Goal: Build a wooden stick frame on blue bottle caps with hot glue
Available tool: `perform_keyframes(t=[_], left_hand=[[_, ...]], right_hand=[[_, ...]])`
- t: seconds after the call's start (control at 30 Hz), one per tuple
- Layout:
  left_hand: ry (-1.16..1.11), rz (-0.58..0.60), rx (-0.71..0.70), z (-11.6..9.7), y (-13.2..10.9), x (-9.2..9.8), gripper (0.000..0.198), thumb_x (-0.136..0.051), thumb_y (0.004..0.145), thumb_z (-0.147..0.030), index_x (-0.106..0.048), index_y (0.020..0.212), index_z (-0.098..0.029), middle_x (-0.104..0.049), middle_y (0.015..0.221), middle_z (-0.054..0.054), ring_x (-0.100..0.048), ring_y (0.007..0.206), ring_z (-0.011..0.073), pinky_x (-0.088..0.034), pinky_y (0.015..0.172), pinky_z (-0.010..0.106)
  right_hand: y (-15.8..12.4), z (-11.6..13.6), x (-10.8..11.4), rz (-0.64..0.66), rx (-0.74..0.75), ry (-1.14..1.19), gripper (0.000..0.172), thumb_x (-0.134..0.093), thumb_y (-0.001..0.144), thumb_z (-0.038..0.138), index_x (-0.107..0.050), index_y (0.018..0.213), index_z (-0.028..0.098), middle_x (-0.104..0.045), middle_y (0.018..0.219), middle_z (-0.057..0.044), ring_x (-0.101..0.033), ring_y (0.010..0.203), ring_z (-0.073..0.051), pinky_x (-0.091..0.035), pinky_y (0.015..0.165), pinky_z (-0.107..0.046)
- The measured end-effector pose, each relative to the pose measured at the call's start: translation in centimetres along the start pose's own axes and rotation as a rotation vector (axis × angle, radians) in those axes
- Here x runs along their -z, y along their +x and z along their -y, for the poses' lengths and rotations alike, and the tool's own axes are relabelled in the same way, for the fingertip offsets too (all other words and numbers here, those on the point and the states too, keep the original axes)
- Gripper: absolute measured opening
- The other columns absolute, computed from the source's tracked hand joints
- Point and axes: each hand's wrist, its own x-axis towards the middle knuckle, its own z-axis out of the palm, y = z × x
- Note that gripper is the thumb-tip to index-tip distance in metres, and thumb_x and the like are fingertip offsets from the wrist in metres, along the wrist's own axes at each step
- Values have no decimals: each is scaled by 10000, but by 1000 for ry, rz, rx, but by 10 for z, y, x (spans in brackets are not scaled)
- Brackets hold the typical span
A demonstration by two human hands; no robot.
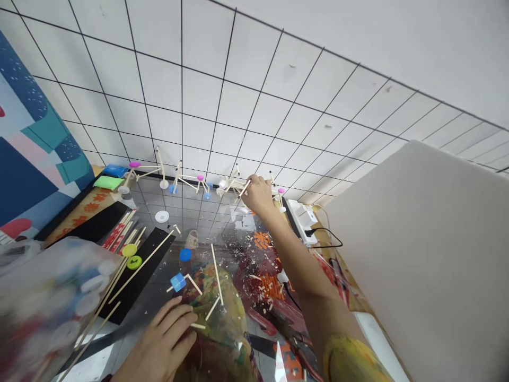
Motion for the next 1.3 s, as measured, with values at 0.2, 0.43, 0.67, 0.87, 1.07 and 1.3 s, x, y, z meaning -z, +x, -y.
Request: perform_keyframes(t=[0.2, 0.43, 0.67, 0.87, 1.07, 1.3], left_hand=[[-15, 43, 19, 0, -2, 1, 237, -494, 822, -73, -672, 914, -199, -692, 1088, 33, -569, 1125, 196, -318, 1187, 446], [14, 55, 28, -3, 2, 9, 211, -507, 849, -96, -679, 915, -198, -691, 1087, 34, -571, 1125, 196, -321, 1192, 458], [37, 42, 29, -6, 0, 9, 191, -506, 896, -125, -684, 915, -190, -682, 1097, 46, -562, 1154, 206, -336, 1181, 480], [43, 45, 13, -7, -2, 8, 176, -511, 918, -152, -682, 902, -184, -679, 1098, 42, -553, 1164, 201, -301, 1196, 476], [61, 53, -8, -5, 1, 13, 182, -510, 922, -162, -687, 889, -185, -686, 1106, 36, -556, 1158, 198, -265, 1206, 462], [12, 61, -19, -3, -3, 6, 232, -475, 904, -120, -698, 907, -184, -690, 1122, 42, -556, 1165, 214, -226, 1216, 467]], right_hand=[[3, -3, -6, 64, 31, -57, 263, -516, 909, 211, -772, 945, 160, -646, 1102, -151, -548, 971, -270, -336, 812, -413], [-5, 5, 0, 96, 51, -93, 261, -510, 902, 192, -768, 924, 159, -668, 1100, -140, -582, 965, -270, -322, 801, -406], [-15, 5, 6, 158, 43, -113, 246, -531, 906, 245, -758, 931, 152, -690, 1061, -128, -613, 961, -274, -314, 839, -415], [-5, 8, -7, 210, 21, -94, 248, -528, 914, 233, -763, 939, 158, -693, 1081, -122, -636, 934, -252, -331, 850, -400], [-1, 6, -12, 203, -16, 135, 181, -647, 873, 319, -767, 981, 237, -704, 1108, -58, -639, 983, -239, -373, 903, -398], [-33, -36, -21, 32, -128, 338, 279, -725, 804, 415, -758, 1035, 262, -690, 1112, -57, -652, 937, -239, -477, 826, -366]])
